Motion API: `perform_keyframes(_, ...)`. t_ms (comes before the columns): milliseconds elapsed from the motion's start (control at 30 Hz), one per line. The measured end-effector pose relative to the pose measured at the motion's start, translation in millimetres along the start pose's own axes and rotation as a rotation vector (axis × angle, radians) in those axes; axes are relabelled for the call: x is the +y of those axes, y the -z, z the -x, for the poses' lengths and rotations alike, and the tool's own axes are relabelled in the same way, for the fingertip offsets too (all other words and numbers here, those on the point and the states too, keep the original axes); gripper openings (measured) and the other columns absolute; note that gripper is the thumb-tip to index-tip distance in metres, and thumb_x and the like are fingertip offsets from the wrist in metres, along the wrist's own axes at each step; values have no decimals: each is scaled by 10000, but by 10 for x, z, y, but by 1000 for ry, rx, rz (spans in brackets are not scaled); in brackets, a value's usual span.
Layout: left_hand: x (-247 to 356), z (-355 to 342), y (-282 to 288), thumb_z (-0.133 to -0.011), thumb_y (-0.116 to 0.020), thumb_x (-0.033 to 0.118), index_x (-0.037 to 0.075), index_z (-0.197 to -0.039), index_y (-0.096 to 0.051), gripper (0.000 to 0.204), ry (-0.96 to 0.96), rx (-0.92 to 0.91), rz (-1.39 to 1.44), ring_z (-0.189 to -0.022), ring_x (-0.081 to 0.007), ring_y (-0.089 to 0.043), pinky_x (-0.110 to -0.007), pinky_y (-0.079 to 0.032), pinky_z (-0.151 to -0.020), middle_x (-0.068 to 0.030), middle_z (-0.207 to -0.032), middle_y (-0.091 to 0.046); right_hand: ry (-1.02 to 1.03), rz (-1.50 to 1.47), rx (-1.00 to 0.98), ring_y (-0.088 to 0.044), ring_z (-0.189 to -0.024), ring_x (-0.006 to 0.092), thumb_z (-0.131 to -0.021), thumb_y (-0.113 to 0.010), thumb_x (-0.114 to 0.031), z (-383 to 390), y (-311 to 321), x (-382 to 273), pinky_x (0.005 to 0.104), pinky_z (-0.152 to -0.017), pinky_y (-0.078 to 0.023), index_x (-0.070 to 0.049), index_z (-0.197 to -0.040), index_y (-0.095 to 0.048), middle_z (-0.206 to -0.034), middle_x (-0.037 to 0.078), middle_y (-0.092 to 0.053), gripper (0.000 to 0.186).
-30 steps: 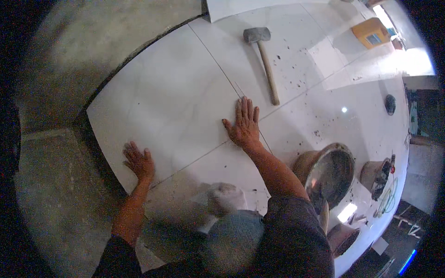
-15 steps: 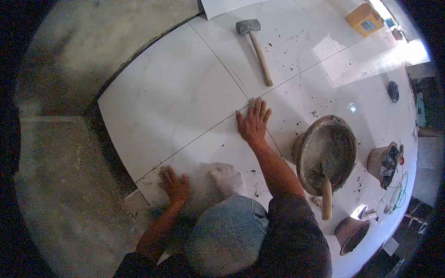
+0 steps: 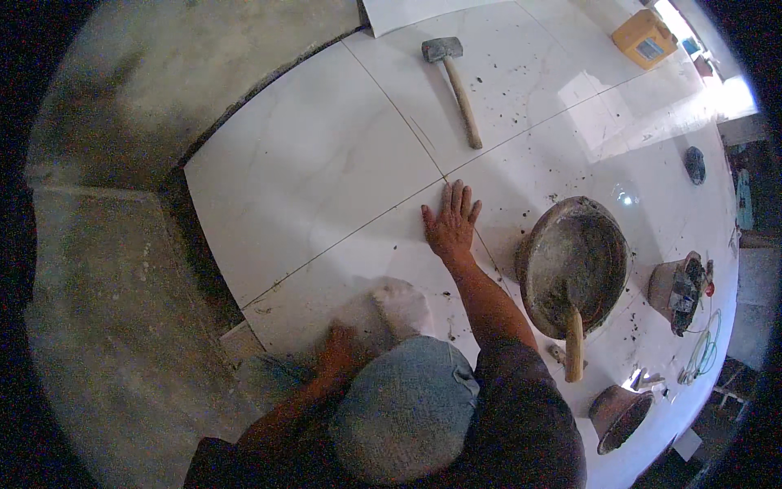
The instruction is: The person applies adhesive and positions large white tiles on the floor, using a rubber mallet to level them and a cloth to wipe away excess mortar.
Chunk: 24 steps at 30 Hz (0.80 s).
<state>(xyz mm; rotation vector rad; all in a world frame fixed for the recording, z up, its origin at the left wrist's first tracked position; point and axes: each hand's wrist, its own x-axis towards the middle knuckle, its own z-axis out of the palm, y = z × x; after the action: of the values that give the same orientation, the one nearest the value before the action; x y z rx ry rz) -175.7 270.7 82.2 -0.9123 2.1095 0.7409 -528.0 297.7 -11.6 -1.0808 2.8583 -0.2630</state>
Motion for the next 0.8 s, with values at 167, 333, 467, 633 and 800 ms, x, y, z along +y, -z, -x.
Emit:
perform_keyframes(167, -198, 496, 84, -889, -457, 527, 152, -1389, -386, 629, -154, -673, -190, -1174, -331, -511, -610, -217, -1051, -109, -1331, -503, -79, 14, -15, -97, -1406, 369, -935, -394, -479, -166, 7, -112, 575, -1105, -63, -37, -1436, -261, -1509, 193, -165, 681)
perform_keyframes(333, -581, 1113, 145, -893, -452, 539, 136, -1356, -437, 614, -253, -170, -199, -1292, -333, -390, -641, -170, -1053, -137, -1396, -428, 49, 10, 21, -157, -1381, 417, -931, -421, -459, -33, 26, -65, 607, -1086, -99, -42, -1423, -300, -1483, 238, -207, 656)
perform_keyframes(467, -714, 1363, 471, -923, -430, 493, 116, -1383, -391, 596, 41, 133, -198, -1361, -390, -252, -650, -93, -1061, -202, -1424, -364, 59, 18, 42, -159, -1380, 418, -933, -416, -461, -33, 16, 11, 606, -1088, -94, -60, -1435, -278, -1486, 238, -196, 658)
perform_keyframes(633, -1416, 1345, -125, -960, -377, 419, 53, -1352, -421, 539, 14, 682, -88, -1347, -420, -248, -594, -101, -1078, -232, -1414, -357, -87, -15, 98, -155, -1382, 415, -930, -420, -469, -280, -18, 5, 602, -1092, -82, -104, -1443, -286, -1489, 238, -189, 644)
perform_keyframes(800, -1423, 1267, -157, -973, -351, 398, 28, -1301, -481, 512, -56, 869, 94, -1345, -414, -251, -554, -143, -1084, -231, -1415, -356, -75, 7, 82, -146, -1384, 414, -927, -428, -466, -257, -8, 31, 606, -1089, -82, -106, -1441, -292, -1493, 232, -180, 642)
